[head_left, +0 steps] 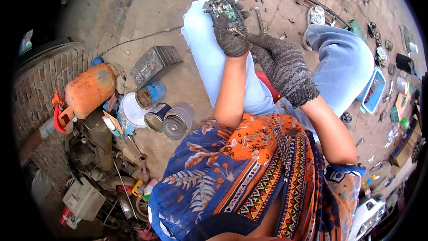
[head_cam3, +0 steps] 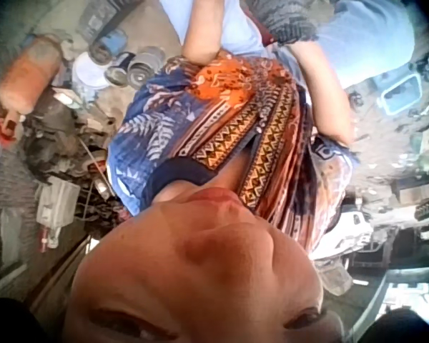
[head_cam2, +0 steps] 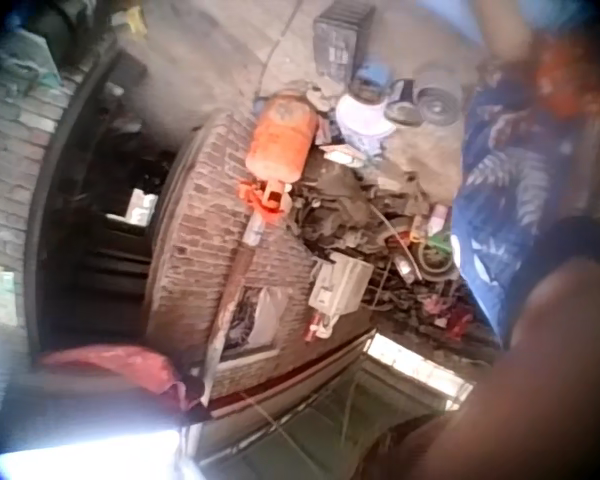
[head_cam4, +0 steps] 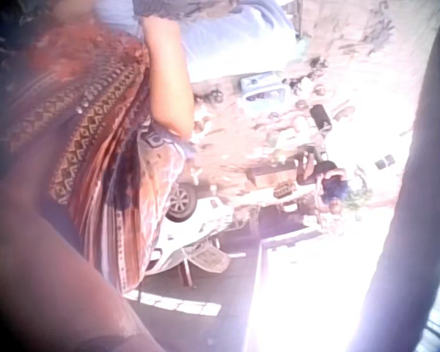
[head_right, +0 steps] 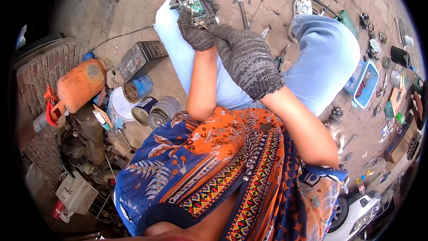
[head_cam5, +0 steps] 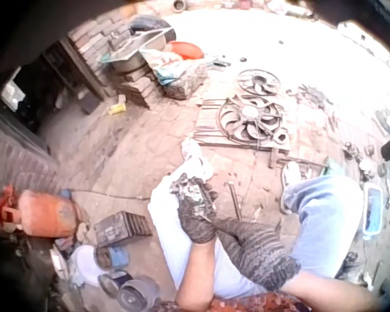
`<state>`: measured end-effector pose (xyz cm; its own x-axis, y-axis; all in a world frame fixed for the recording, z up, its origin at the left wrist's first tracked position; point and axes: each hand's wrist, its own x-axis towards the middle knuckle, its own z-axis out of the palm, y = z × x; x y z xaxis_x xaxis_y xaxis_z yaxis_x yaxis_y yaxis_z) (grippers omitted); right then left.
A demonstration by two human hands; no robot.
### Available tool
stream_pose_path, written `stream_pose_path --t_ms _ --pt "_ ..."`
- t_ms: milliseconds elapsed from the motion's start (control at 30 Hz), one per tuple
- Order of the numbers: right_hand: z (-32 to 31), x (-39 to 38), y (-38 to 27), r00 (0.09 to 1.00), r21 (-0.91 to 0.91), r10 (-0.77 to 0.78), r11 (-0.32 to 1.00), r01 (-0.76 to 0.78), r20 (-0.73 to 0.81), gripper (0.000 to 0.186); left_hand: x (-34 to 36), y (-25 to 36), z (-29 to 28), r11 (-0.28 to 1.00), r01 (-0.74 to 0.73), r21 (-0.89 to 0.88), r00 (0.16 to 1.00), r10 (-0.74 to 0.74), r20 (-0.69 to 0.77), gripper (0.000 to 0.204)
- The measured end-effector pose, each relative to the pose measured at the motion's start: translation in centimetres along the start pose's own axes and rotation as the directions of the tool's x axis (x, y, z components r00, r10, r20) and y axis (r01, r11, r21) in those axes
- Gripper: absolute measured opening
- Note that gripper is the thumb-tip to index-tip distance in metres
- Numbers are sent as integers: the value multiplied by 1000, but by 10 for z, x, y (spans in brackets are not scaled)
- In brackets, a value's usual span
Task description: The person sits on the floor in a cluttered workshop and uses a screwdriver to manipulate components on a small green circuit board. They repeatedly probe and adjust parts on the board, turning it over to inspect both sides.
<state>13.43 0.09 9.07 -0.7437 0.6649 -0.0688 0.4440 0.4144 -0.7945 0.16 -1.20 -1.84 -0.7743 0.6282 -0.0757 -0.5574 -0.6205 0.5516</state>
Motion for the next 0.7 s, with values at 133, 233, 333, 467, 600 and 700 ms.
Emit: stream_pose_path --t_ms 133,233,333,467,600,700 --pt "16 5 -5 998 -184 55 982 -48 30 27 2 0 -11 775 -317 547 949 261 179 47" --pt "29 20 -8 993 -129 120 985 -117 14 27 11 13 -17 989 -60 134 992 44 118 44" --pt "23 12 -8 991 10 -34 999 36 -131 27 20 19 -7 996 46 -78 974 -28 224 43" --pt "-2 0 0 996 198 65 979 -52 -59 25 16 30 -4 955 193 -227 976 -163 144 55" --pt "-17 2 9 1000 113 9 994 -6 -29 25 13 34 11 886 342 -313 919 -246 309 50" --pt "-22 3 5 999 64 -29 997 30 -12 25 14 29 1 850 339 -402 939 -276 207 50"
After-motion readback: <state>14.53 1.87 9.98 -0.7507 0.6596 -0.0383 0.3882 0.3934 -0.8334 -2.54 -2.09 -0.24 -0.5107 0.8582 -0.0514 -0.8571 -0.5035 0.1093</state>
